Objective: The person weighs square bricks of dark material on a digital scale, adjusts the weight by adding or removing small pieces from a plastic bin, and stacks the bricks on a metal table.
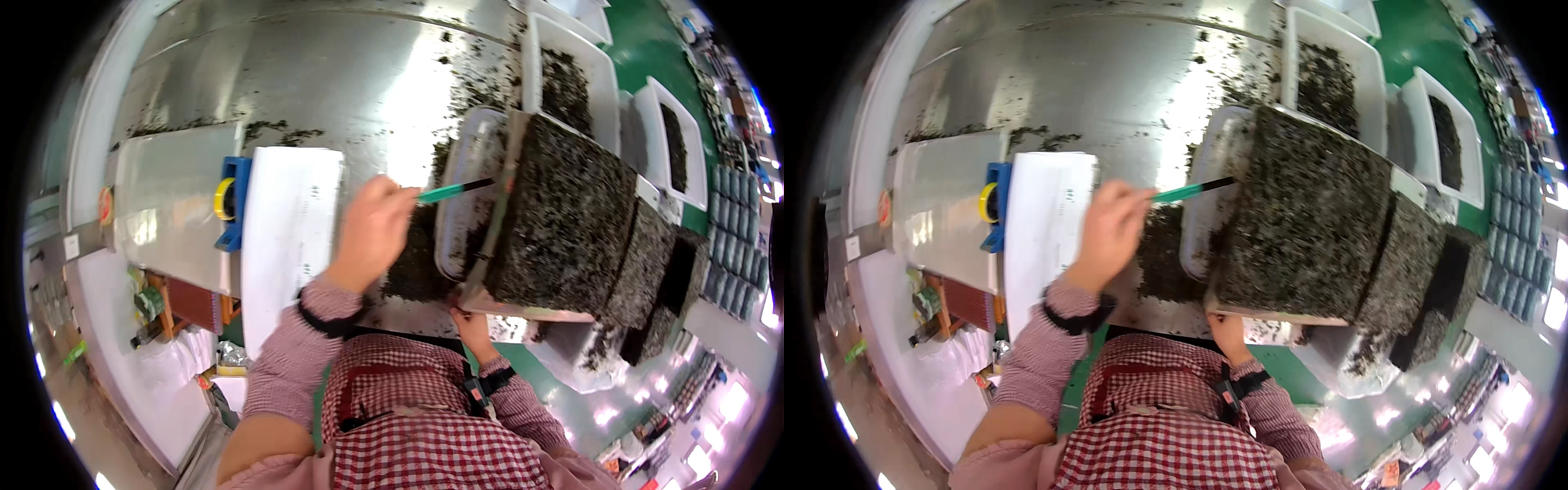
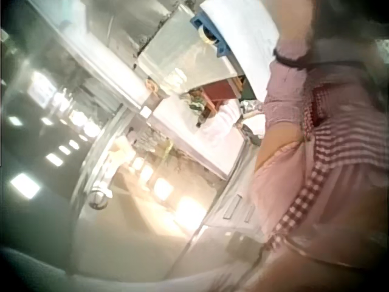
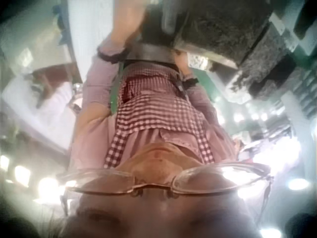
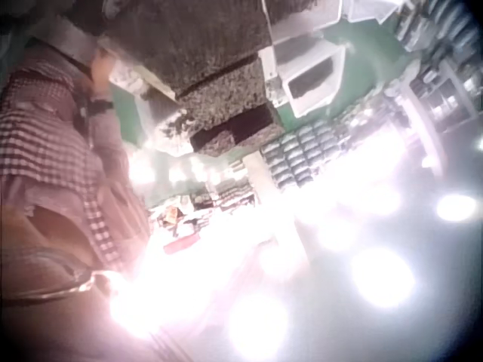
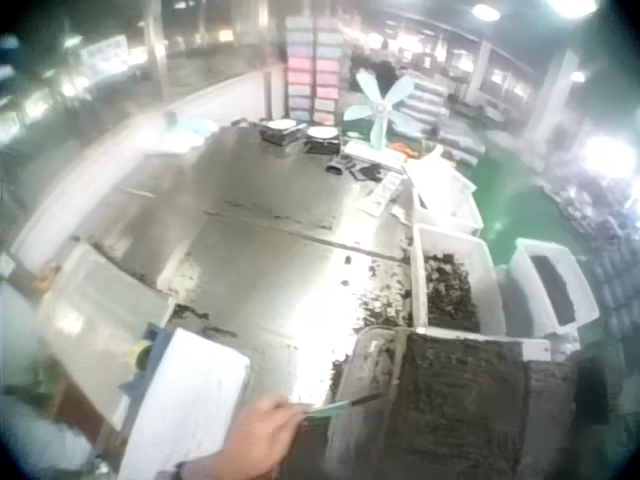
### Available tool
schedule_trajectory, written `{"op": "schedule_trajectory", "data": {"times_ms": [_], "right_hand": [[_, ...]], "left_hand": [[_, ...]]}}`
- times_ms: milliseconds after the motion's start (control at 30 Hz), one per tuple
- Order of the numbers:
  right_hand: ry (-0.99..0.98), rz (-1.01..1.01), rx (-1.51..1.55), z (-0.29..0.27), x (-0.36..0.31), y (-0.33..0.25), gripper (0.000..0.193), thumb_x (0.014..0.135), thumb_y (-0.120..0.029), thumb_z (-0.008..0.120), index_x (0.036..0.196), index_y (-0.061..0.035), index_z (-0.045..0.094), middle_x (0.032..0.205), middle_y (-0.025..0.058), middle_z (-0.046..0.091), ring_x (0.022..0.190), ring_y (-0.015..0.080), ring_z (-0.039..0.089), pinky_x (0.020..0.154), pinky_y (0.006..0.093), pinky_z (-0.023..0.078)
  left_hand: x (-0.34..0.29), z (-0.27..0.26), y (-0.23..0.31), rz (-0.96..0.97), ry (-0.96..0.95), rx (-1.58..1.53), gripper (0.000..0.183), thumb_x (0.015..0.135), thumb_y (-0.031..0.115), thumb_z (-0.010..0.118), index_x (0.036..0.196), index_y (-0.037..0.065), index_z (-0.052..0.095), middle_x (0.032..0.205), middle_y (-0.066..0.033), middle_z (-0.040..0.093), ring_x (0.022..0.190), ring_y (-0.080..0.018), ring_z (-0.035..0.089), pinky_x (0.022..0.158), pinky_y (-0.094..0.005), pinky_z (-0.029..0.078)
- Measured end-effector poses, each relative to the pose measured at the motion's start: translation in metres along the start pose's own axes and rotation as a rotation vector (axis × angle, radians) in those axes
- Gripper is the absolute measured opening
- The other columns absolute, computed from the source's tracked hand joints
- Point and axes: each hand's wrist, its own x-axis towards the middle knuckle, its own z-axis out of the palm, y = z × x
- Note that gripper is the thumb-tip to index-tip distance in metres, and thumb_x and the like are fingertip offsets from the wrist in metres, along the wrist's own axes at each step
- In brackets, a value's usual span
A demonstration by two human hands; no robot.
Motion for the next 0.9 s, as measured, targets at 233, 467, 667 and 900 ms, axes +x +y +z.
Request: {"op": "schedule_trajectory", "data": {"times_ms": [233, 467, 667, 900], "right_hand": [[0.005, -0.066, 0.148, 0.015, 0.0, -0.001, 0.034, 0.095, -0.03, 0.063, 0.102, 0.0029, 0.067, 0.078, 0.0212, 0.068, 0.073, 0.0337, 0.068, 0.062, 0.042, 0.047], [0.226, -0.296, 0.077, 0.023, 0.008, 0.0, 0.022, 0.088, -0.008, 0.062, 0.107, 0.0031, 0.059, 0.092, 0.0138, 0.061, 0.081, 0.0251, 0.06, 0.07, 0.0378, 0.048], [0.33, -0.176, -0.145, 0.066, 0.028, -0.035, 0.024, 0.079, -0.007, 0.063, 0.098, 0.0029, 0.051, 0.085, 0.0138, 0.052, 0.072, 0.0289, 0.052, 0.069, 0.0433, 0.045], [0.087, -0.151, 0.19, 0.052, 0.005, -0.049, 0.062, 0.085, -0.001, 0.06, 0.14, -0.0045, 0.034, 0.11, 0.0154, 0.057, 0.084, 0.0204, 0.065, 0.071, 0.0324, 0.053]], "left_hand": [[0.017, 0.053, 0.0, -0.028, -0.117, -0.281, 0.04, 0.092, 0.0, 0.057, 0.132, 0.007, 0.06, 0.108, -0.0168, 0.065, 0.096, -0.029, 0.063, 0.086, -0.0387, 0.05], [-0.037, 0.072, -0.071, -0.062, -0.145, -0.058, 0.048, 0.089, -0.003, 0.046, 0.135, 0.002, 0.054, 0.138, -0.0203, 0.053, 0.124, -0.0375, 0.051, 0.107, -0.043, 0.04], [-0.066, 0.114, -0.093, 0.005, -0.343, 0.01, 0.054, 0.088, 0.006, 0.046, 0.142, 0.0, 0.043, 0.149, -0.0203, 0.041, 0.146, -0.0377, 0.025, 0.122, -0.0457, 0.016], [-0.088, 0.06, -0.105, -0.051, -0.583, -0.18, 0.057, 0.092, 0.023, 0.057, 0.143, 0.003, 0.043, 0.149, -0.0177, 0.043, 0.145, -0.0359, 0.029, 0.121, -0.0508, 0.014]]}}
